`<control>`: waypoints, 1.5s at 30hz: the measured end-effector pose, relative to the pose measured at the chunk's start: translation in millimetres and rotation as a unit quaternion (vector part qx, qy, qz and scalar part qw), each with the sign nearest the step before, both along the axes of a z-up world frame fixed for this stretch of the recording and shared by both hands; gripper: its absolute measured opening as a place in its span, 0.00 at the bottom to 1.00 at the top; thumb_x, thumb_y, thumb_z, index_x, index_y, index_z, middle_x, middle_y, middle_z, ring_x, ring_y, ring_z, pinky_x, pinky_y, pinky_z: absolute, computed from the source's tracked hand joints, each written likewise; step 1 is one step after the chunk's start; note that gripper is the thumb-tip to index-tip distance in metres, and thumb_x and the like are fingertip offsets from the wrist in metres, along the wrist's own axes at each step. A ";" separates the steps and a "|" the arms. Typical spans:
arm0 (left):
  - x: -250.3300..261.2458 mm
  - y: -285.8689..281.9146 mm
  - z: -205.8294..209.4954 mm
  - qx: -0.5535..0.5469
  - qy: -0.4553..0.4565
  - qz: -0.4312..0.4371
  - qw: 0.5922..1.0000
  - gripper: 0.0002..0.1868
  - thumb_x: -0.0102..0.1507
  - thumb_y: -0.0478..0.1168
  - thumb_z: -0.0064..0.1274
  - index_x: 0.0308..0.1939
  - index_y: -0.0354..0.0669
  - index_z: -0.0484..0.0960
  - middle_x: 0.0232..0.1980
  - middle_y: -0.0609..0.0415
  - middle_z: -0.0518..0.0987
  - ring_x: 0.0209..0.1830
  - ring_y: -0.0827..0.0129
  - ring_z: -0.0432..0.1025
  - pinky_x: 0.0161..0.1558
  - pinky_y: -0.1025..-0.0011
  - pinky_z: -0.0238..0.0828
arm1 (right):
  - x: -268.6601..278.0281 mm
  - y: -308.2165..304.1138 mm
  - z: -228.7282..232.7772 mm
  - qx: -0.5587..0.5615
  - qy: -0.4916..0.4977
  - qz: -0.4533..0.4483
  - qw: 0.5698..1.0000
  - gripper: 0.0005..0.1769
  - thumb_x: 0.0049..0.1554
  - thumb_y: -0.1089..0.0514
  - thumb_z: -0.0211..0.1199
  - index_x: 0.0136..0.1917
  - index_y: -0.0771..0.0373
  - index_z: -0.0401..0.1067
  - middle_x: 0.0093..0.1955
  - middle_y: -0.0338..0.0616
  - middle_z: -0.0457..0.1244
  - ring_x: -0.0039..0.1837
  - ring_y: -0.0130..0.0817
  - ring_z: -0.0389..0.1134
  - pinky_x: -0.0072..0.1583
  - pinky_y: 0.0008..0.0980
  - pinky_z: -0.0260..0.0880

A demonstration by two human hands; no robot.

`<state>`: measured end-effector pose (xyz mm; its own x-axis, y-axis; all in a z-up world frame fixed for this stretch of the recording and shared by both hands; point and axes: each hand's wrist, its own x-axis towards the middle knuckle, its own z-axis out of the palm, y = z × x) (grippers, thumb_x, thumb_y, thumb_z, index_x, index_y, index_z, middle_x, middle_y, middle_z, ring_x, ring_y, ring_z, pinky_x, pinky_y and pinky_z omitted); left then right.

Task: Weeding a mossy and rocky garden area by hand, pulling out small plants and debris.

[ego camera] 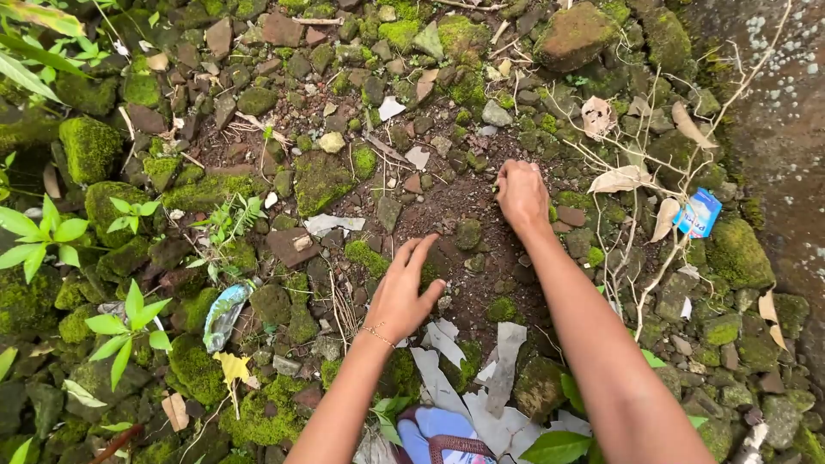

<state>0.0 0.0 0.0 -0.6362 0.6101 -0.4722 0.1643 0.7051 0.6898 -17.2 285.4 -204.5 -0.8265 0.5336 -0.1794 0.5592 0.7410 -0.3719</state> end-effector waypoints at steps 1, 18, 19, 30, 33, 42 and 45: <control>0.2 -0.5 0.2 0.000 -0.002 0.000 1.000 0.37 0.65 0.40 0.53 0.78 0.52 0.57 0.74 0.38 0.61 0.72 0.38 0.63 0.67 0.45 0.67 | 1.5 -1.0 7.1 0.000 -0.002 0.000 1.000 0.04 0.62 0.59 0.59 0.45 0.54 0.73 0.46 0.40 0.66 0.60 0.38 0.66 0.60 0.43 0.72; -1.0 -6.8 -12.1 -0.018 -0.013 0.019 1.000 0.37 0.65 0.42 0.52 0.78 0.59 0.57 0.75 0.43 0.60 0.73 0.42 0.63 0.66 0.47 0.68 | -6.0 -3.8 -7.2 -0.016 0.022 -0.015 1.000 0.04 0.57 0.57 0.70 0.43 0.56 0.77 0.44 0.44 0.67 0.54 0.41 0.70 0.59 0.43 0.72; -2.3 -8.8 -13.9 -0.018 -0.013 0.020 1.000 0.37 0.65 0.42 0.52 0.78 0.59 0.57 0.75 0.43 0.60 0.73 0.42 0.63 0.66 0.47 0.68 | -7.3 -1.3 -14.7 -0.016 0.021 -0.014 1.000 0.04 0.57 0.57 0.70 0.43 0.56 0.77 0.44 0.44 0.67 0.54 0.41 0.70 0.59 0.43 0.72; -5.5 -28.1 -16.4 -0.009 -0.020 0.034 0.999 0.36 0.65 0.40 0.51 0.78 0.55 0.58 0.75 0.40 0.60 0.73 0.38 0.62 0.67 0.45 0.66 | 4.4 31.5 19.6 -0.028 0.065 -0.045 0.996 0.05 0.57 0.50 0.73 0.45 0.49 0.80 0.40 0.39 0.71 0.51 0.40 0.73 0.59 0.41 0.71; -5.6 -30.1 -25.1 -0.012 -0.024 0.034 0.999 0.36 0.65 0.41 0.51 0.78 0.57 0.58 0.76 0.42 0.60 0.73 0.40 0.61 0.68 0.46 0.65 | 17.0 4.3 45.4 -0.047 0.037 0.004 0.998 0.15 0.51 0.48 0.78 0.47 0.57 0.81 0.41 0.44 0.72 0.51 0.45 0.74 0.58 0.43 0.72; -5.4 -30.0 -7.0 -0.011 -0.027 0.035 0.999 0.36 0.66 0.41 0.50 0.78 0.56 0.58 0.76 0.42 0.59 0.73 0.39 0.61 0.68 0.46 0.65 | 3.8 0.7 -1.0 -0.030 0.034 -0.064 0.997 0.10 0.56 0.52 0.73 0.38 0.58 0.79 0.45 0.48 0.67 0.56 0.49 0.68 0.61 0.46 0.70; -7.4 -36.0 -15.2 -0.009 -0.023 0.041 0.999 0.36 0.66 0.40 0.51 0.78 0.56 0.59 0.75 0.40 0.60 0.73 0.38 0.62 0.67 0.45 0.66 | -3.3 14.9 -25.5 -0.050 0.028 -0.106 0.993 0.09 0.59 0.53 0.70 0.37 0.53 0.77 0.44 0.41 0.64 0.53 0.40 0.68 0.60 0.43 0.70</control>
<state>-7.4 -36.0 -15.2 -0.6610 0.5481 -0.5125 0.0738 0.7272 0.6825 -20.5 300.2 -230.0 -0.7073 0.6787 -0.1977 0.6755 0.5663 -0.4723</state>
